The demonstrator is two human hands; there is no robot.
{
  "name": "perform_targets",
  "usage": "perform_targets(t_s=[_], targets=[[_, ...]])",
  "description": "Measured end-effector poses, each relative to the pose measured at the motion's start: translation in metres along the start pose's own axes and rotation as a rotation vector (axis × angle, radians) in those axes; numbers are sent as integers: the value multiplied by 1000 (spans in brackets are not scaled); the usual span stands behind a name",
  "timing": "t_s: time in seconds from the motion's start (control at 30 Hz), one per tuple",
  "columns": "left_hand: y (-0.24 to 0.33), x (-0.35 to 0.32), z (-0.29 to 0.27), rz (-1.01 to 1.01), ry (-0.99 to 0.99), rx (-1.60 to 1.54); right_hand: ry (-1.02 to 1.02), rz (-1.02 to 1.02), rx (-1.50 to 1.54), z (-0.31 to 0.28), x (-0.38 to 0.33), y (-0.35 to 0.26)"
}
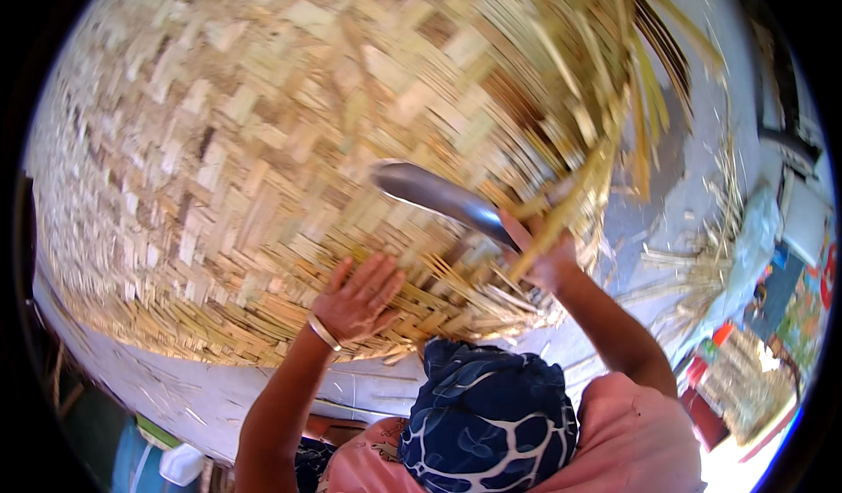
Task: The person uses a curved knife to trim and adjust the edges of a large woven mat. They repeatedly tap and press the mat's edge to secure the weave, working along the perimeter.
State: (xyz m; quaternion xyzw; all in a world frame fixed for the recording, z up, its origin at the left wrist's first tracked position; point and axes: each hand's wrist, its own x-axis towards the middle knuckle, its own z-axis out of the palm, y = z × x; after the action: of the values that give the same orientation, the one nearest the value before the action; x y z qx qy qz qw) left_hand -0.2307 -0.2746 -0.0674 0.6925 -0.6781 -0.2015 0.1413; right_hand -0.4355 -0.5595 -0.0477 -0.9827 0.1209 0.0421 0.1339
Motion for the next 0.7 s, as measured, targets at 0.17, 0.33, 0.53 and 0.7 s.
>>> perform_targets(t_s=[0.17, 0.33, 0.53, 0.7], targets=[[-2, -1, 0, 14, 31, -6, 52, -28, 18, 11, -7, 5], [-4, -3, 0, 28, 113, 50, -30, -108, 19, 13, -11, 17], [-1, -9, 7, 41, 75, 35, -31, -127, 30, 23, -17, 23], [0, -9, 8, 15, 94, -55, -33, -114, -18, 27, -21, 25]])
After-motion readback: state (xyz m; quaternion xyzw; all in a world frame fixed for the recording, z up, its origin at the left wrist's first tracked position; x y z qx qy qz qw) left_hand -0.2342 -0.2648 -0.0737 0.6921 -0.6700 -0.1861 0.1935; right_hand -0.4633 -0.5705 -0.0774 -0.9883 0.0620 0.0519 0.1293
